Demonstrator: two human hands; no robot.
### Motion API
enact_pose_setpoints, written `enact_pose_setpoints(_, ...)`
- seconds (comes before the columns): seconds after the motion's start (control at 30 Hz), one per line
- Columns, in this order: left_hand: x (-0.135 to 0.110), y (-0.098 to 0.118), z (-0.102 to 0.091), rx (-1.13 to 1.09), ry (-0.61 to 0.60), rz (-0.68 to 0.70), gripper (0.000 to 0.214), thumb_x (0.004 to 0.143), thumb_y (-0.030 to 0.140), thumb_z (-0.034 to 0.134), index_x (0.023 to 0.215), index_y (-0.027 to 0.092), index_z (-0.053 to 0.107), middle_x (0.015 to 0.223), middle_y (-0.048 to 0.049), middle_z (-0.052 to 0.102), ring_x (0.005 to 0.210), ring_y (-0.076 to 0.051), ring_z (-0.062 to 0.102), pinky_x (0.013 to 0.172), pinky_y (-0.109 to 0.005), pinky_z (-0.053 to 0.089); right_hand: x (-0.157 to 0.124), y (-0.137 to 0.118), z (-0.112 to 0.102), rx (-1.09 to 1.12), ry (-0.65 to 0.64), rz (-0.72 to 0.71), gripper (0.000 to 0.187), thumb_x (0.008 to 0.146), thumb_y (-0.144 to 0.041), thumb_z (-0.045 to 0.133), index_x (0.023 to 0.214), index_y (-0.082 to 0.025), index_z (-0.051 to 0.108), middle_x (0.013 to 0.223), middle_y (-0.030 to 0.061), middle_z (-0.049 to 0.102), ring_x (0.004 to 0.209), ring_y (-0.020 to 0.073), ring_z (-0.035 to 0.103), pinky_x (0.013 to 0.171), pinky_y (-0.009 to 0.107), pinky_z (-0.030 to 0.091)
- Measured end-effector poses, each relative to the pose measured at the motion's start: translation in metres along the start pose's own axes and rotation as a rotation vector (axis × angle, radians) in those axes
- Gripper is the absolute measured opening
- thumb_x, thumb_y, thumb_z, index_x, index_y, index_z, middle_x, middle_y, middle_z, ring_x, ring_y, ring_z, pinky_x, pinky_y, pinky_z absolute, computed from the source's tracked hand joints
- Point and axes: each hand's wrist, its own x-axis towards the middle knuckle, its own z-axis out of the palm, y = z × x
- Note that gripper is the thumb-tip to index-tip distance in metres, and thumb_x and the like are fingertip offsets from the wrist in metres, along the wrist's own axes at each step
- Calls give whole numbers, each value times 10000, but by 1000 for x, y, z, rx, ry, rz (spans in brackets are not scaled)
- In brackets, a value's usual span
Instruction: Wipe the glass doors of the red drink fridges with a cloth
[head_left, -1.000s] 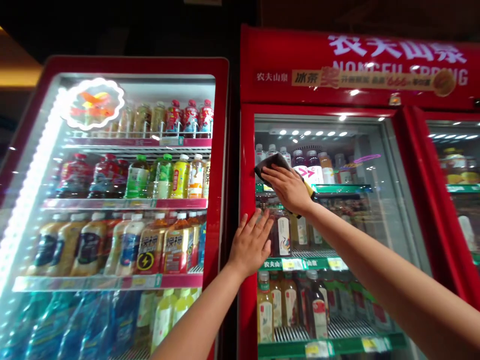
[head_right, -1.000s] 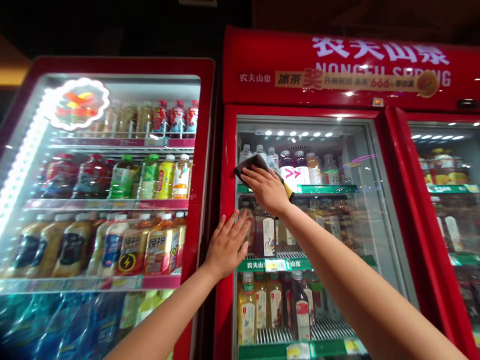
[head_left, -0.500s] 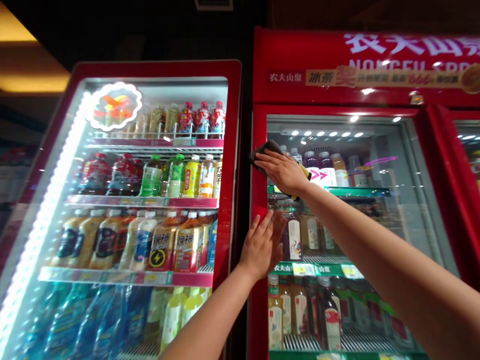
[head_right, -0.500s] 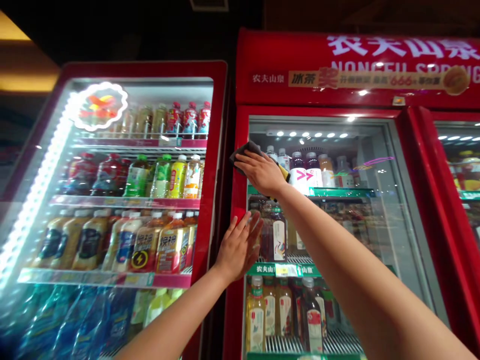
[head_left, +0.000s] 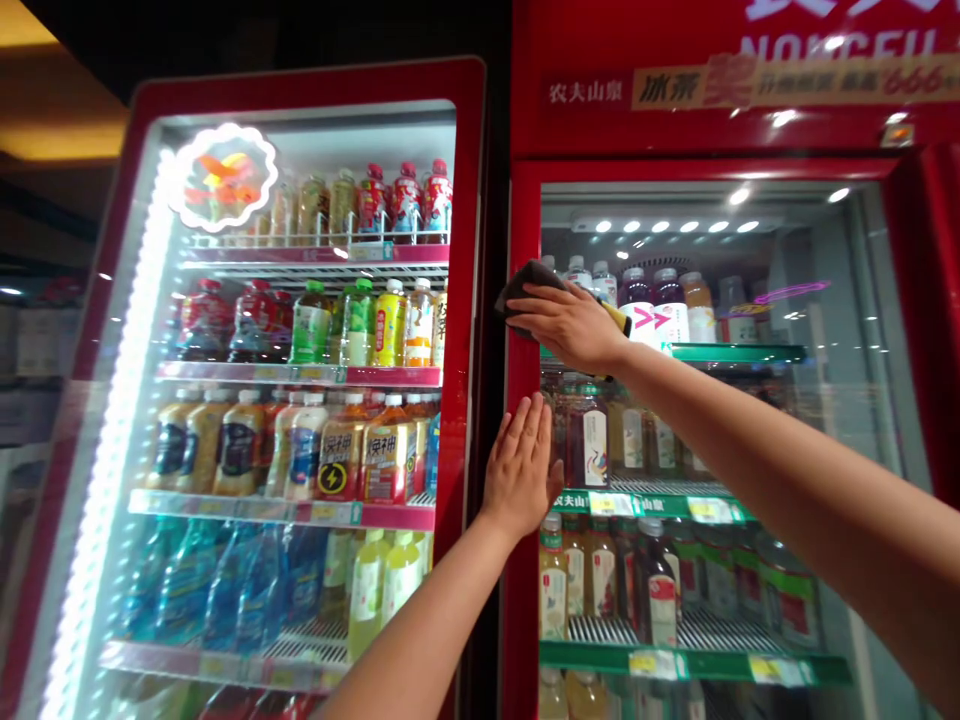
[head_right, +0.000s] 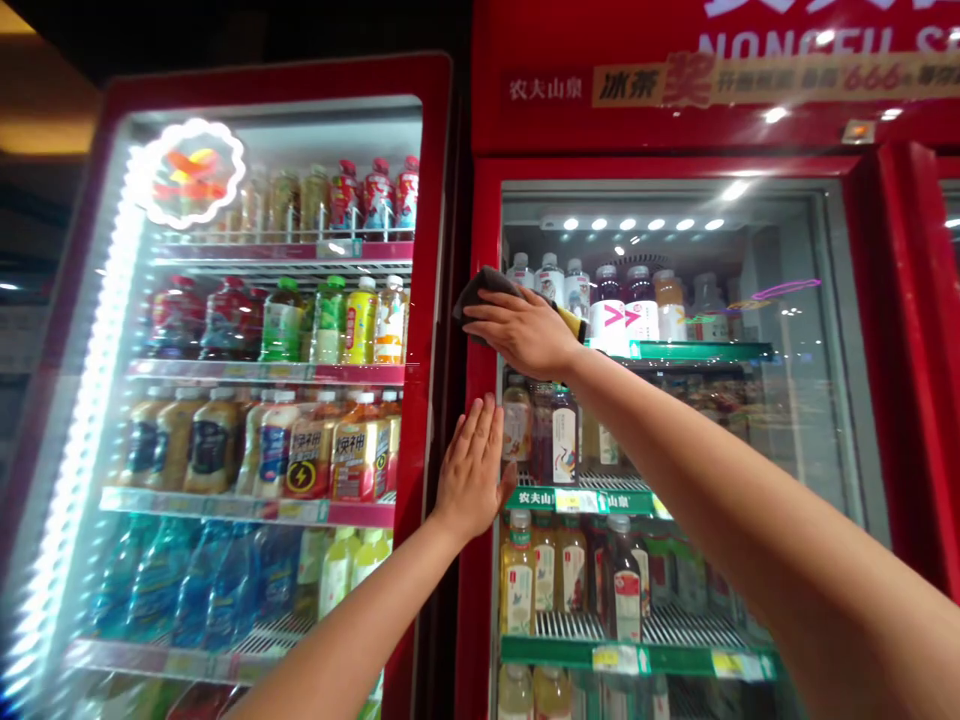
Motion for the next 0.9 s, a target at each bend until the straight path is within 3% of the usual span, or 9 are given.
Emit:
enact_pose_setpoints(0.2, -19, 13, 1, -9, -66, -83, 781, 960, 297, 477, 1601, 70, 93, 1682, -171, 109, 1565, -279, 68, 1252, -502, 282, -35, -28, 6, 70, -47, -86, 431, 1011, -257, 419, 1404, -350, 568, 1500, -55, 541, 1467, 228, 385, 1205, 507, 263)
enact_pose_setpoints(0.57, -53, 24, 3, 1, -50, -125, 690, 958, 310, 488, 1587, 147, 253, 1649, -138, 278, 1517, -290, 299, 1209, -489, 375, -75, -63, 16, 155, -107, -154, 454, 980, -241, 492, 1415, -358, 550, 1512, -49, 523, 1468, 210, 391, 1233, 533, 233)
enact_pose_setpoints(0.7, -45, 17, -2, 55, -54, -69, 689, 964, 339, 489, 1575, 112, 267, 1650, -148, 280, 1530, -279, 262, 1228, -474, 349, -61, -55, 13, 89, -91, -134, 441, 994, -256, 472, 1419, -345, 546, 1522, -49, 514, 1466, 202, 393, 1228, 505, 264)
enact_pose_setpoints(0.9, 0, 7, -11, 106, 5, -45, 737, 981, 229, 409, 1616, 106, 54, 1681, -124, 189, 1559, -240, 150, 1252, -452, 311, -6, -14, 7, -20, 118, 247, 453, 1035, -288, 361, 1459, -272, 519, 1574, 13, 449, 1472, 238, 381, 1205, 508, 314)
